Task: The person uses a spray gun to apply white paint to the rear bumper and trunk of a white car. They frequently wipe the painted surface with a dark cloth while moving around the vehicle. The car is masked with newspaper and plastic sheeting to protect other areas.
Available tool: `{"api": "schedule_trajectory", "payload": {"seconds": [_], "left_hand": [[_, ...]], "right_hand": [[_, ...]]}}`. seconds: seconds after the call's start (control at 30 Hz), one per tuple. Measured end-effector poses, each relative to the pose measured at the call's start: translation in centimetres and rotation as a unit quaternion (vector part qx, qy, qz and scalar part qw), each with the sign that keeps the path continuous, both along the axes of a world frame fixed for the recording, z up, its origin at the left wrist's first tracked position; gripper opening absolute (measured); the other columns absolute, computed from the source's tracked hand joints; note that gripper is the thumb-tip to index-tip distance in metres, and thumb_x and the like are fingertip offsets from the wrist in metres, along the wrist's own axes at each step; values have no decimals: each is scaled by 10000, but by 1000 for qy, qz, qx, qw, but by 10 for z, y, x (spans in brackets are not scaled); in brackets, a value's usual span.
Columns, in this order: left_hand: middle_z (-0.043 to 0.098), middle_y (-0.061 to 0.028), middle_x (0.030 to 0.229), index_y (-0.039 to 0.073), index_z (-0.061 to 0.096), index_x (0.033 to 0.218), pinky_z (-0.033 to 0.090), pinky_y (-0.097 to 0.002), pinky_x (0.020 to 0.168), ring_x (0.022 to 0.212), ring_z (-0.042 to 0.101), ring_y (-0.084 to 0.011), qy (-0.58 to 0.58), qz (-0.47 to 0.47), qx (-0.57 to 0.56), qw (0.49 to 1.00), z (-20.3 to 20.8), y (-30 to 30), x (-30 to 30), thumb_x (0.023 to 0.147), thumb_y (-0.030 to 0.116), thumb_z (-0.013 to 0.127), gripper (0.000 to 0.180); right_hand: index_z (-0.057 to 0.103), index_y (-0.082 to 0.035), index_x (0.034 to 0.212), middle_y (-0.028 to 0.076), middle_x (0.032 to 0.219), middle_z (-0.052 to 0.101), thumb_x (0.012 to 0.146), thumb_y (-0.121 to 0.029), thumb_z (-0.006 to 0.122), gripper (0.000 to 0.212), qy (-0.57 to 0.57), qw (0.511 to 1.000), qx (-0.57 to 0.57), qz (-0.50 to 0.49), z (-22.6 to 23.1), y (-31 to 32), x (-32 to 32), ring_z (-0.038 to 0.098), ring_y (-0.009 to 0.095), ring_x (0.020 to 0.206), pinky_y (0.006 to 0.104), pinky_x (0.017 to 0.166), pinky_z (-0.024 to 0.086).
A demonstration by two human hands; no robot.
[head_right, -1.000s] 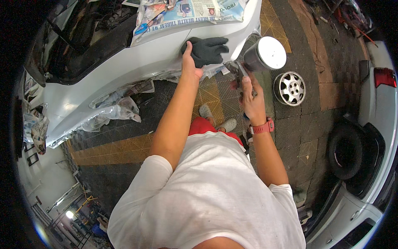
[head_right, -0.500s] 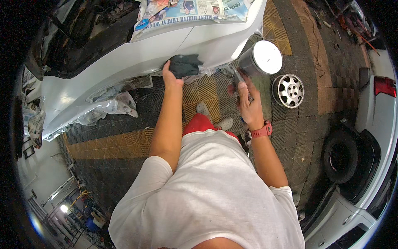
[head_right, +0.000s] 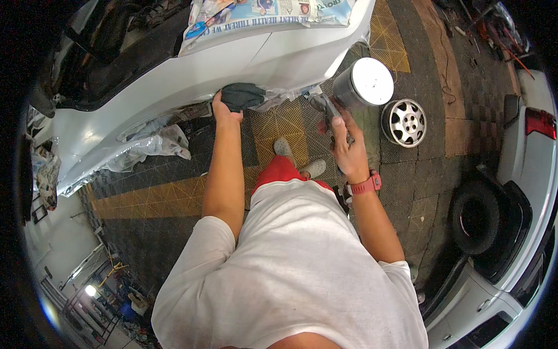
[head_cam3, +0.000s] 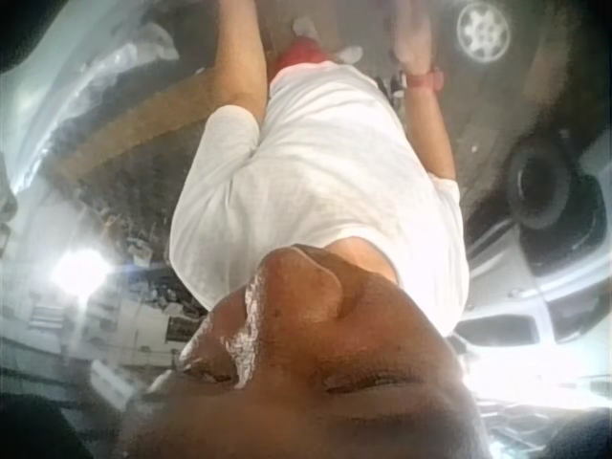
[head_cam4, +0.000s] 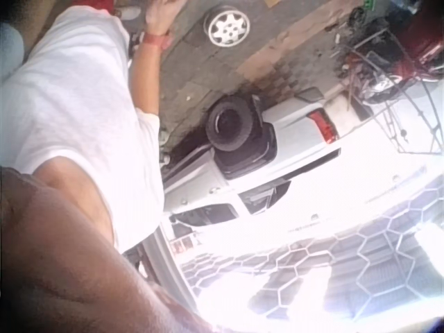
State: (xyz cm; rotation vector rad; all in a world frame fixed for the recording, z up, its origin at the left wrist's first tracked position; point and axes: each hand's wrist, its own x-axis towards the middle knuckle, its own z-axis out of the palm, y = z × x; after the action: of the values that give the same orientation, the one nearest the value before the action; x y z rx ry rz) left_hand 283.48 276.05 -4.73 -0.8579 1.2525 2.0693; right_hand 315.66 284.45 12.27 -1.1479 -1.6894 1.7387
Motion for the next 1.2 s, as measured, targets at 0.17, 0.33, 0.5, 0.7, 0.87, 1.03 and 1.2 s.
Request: {"api": "schedule_trajectory", "payload": {"seconds": [0.17, 0.33, 0.5, 0.7, 0.87, 1.03, 1.2], "left_hand": [[706, -88, 1290, 66, 658, 1292, 556, -466, 997, 1138, 696, -295, -7, -11, 15, 1000, 6, 6, 3, 987, 368, 624, 430], [705, -79, 1273, 93, 676, 1259, 541, -469, 996, 1148, 685, -282, -15, -19, 31, 999, 24, 29, 20, 980, 379, 599, 407], [728, -96, 1176, 74, 688, 1195, 589, -452, 907, 1032, 721, -277, -16, 4, 74, 997, 35, 59, 38, 968, 365, 601, 380], [711, -55, 848, 124, 677, 871, 587, -448, 669, 727, 691, -257, -5, 29, 118, 993, 51, 92, 62, 989, 360, 518, 308], [693, -40, 768, 115, 654, 822, 566, -448, 545, 576, 637, -267, 37, -75, 264, 961, 48, 112, 58, 1008, 336, 486, 335], [690, -56, 755, 102, 643, 757, 605, -421, 568, 578, 662, -245, -31, 42, 181, 982, 64, 165, 60, 922, 287, 558, 263], [756, -168, 1027, 15, 722, 1030, 627, -479, 833, 895, 741, -328, 32, -30, 84, 996, 48, 133, 48, 982, 302, 363, 462]], "right_hand": [[542, -63, 1517, 19, 899, 707, 1122, -436, 465, 549, -5, 1000, 6, -2, -4, 1, -1, 435, 32, 570, 226, 492, 357], [541, -60, 1516, 20, 897, 710, 1123, -443, 456, 556, -4, 1000, 18, 0, -6, 3, -2, 426, 28, 562, 226, 491, 354], [539, -66, 1521, 19, 900, 712, 1123, -443, 457, 554, -1, 999, 34, -6, -7, 1, 2, 429, 29, 557, 224, 491, 354], [531, -72, 1515, 18, 953, 699, 1119, -538, 393, 628, -21, 999, 29, 3, 12, -6, 13, 513, 34, 659, 200, 523, 396], [537, -15, 1505, 22, 937, 717, 1108, -414, 505, 564, -11, 999, 19, -27, 3, -11, 20, 453, 38, 582, 244, 527, 406], [532, -42, 1511, 7, 892, 692, 1121, -399, 471, 533, 26, 998, 50, -9, 7, -9, 15, 467, 41, 595, 228, 539, 397], [548, 63, 1446, 190, 1067, 741, 1107, -297, 513, 495, 20, 1000, 16, -7, 26, -10, 18, 705, 207, 955, 351, 919, 536]]}}
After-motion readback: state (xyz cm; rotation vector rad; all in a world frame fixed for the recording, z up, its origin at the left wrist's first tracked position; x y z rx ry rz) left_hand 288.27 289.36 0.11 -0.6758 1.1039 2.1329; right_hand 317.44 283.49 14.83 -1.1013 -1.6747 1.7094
